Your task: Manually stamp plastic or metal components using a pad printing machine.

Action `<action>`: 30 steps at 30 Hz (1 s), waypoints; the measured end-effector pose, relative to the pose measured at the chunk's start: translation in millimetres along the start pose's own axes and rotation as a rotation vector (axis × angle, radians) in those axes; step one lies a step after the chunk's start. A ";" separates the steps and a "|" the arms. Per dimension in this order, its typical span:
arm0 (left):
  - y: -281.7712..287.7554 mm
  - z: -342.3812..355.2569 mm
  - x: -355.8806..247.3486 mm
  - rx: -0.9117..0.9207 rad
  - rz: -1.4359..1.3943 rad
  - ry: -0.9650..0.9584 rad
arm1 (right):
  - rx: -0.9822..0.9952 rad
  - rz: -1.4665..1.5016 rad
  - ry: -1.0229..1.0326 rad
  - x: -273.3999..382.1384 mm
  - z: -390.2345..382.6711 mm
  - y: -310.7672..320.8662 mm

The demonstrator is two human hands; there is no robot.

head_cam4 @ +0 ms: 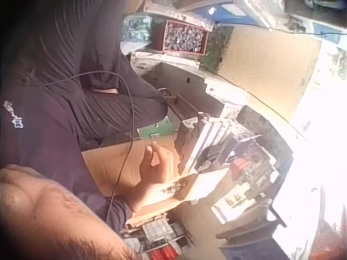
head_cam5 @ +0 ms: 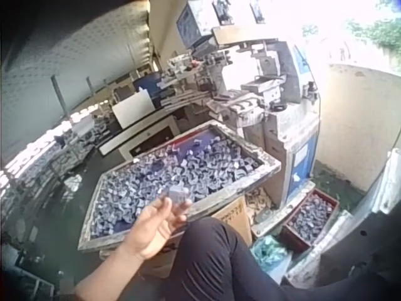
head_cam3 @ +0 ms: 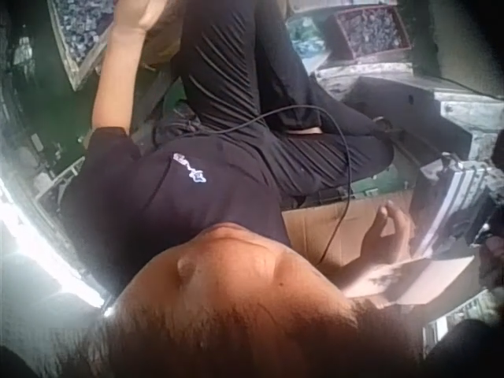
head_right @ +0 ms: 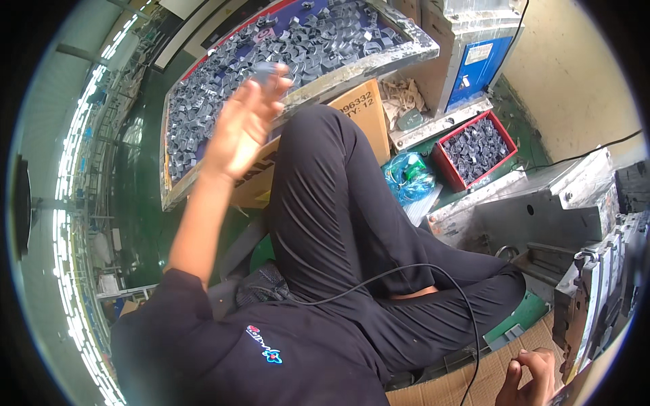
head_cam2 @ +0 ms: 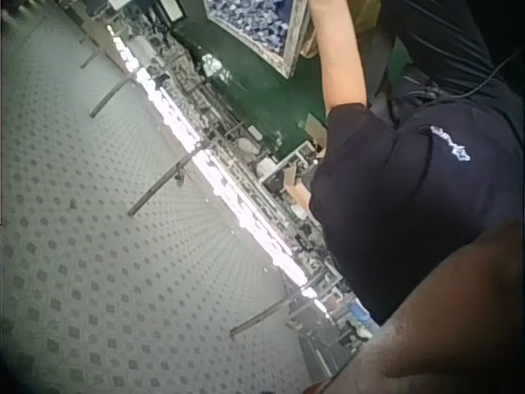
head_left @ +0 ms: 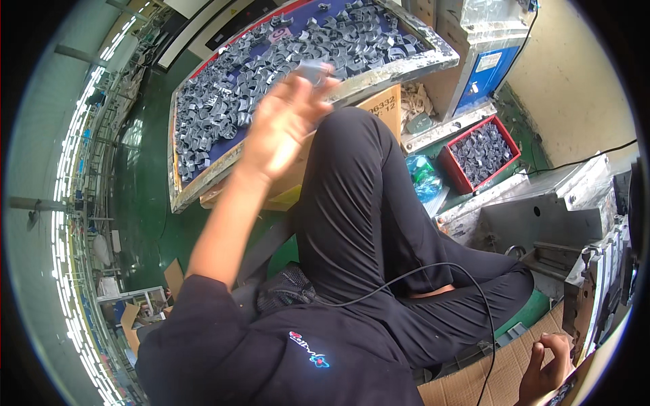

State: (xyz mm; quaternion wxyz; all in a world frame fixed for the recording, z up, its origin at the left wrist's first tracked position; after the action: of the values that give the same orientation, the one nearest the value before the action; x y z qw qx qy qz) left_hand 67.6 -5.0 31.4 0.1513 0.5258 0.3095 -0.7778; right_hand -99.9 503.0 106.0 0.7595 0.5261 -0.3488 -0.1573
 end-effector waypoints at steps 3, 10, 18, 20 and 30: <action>83.6 12.2 -18.8 -0.250 0.390 -0.032 | -0.025 0.015 -0.003 1.7 0.0 1.3; 216.9 -56.3 -18.3 -0.372 1.017 0.112 | -0.027 0.095 -0.087 -18.5 -15.2 -2.2; 227.7 -60.2 1.4 -0.418 0.964 0.154 | -0.092 -0.065 0.057 9.9 1.2 8.8; 233.2 -60.6 2.3 -0.425 0.947 0.182 | -0.094 -0.053 0.063 10.4 0.4 9.8; 241.9 -54.7 -4.1 -0.374 0.872 0.382 | -0.139 -0.034 0.071 12.7 -3.7 19.3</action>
State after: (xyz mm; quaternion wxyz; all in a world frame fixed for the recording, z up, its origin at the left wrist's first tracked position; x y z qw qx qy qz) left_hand 244.5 -154.8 -56.8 0.4939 0.7027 0.2176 -0.4637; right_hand -90.9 505.5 127.4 0.8032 0.4831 -0.3011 -0.1753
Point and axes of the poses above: each hand's wrist, its own z-axis towards the middle knuckle, its own y-axis out of the back of the hand, x = y × z, the point moved 1 cm from there along z, towards the middle knuckle, and after that the axes turned 10 degrees about -y, right-handed, at the moved point
